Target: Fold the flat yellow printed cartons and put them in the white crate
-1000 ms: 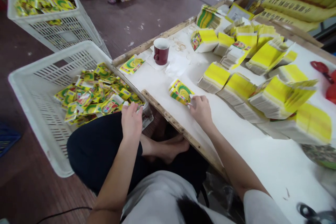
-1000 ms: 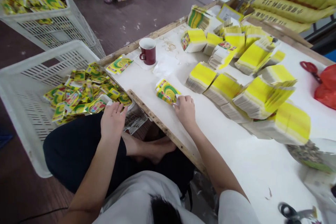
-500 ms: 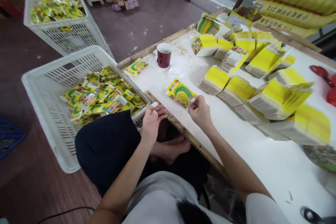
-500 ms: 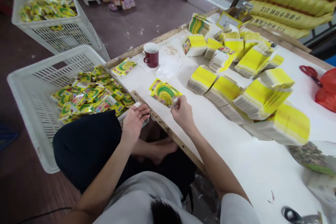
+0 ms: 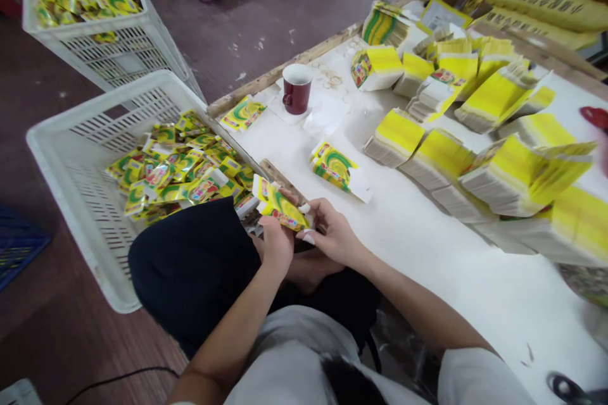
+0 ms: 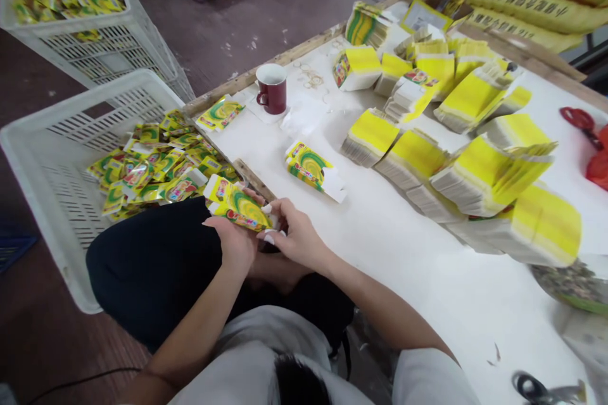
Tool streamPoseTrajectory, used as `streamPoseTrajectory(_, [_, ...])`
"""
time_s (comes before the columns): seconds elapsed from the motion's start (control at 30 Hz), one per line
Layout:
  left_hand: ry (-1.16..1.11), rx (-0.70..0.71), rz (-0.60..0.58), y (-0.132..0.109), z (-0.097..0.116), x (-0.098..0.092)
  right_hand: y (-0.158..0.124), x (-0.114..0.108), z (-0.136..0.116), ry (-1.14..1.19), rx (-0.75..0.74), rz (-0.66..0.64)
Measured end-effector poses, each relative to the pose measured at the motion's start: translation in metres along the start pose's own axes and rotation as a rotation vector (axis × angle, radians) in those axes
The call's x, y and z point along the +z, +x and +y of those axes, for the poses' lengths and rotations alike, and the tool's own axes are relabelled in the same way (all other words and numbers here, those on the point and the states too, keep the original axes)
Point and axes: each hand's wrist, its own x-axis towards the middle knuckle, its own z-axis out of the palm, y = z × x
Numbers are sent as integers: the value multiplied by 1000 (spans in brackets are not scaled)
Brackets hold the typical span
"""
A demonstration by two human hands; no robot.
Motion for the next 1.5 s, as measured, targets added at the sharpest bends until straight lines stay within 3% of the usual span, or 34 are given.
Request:
streamPoseTrajectory(0.2, [-57,120,141,-2,1,-9,6,-22,-8,-59,-55,162])
streamPoseTrajectory(0.4, [-4,166,-30,9,37,-41,8,-41,-9,-566,-436,249])
streamPoseTrajectory(0.5, [407,237,-248,5,52,-51,6,-46,-14,-725,-575,90])
streamPoseTrajectory(0.57, [738,248,-367,0,53,-48,3,-45,-17,-778,-658,0])
streamPoseTrajectory(0.63, [905,255,-362,-7,45,-38,0,-41,-17,-808,-728,10])
streamPoseTrajectory(0.7, [901,261,-258,-13,35,-27,-3,-33,-13,-785,-770,154])
streamPoseTrajectory(0.8, [793,240,-38,-18,22,-15,-7,-18,-5,-669,-688,394])
streamPoseTrajectory(0.9, [781,264,48,-17,16,-15,-7,-9,-2,-421,-475,342])
streamPoseTrajectory(1.0, [835,377,-36,-12,12,-21,-3,-15,-8,-96,-269,309])
streamPoseTrajectory(1.1, [863,484,-165,-11,4,-27,4,-24,-15,65,-69,306])
streamPoseTrajectory(1.27, [773,557,-226,-18,-5,-25,10,-20,-11,456,321,48])
streamPoseTrajectory(1.37, [737,517,-202,-19,-2,-22,9,-13,-5,509,318,13])
streamPoseTrajectory(1.5, [725,503,-162,-17,3,-22,6,-12,1,363,70,59])
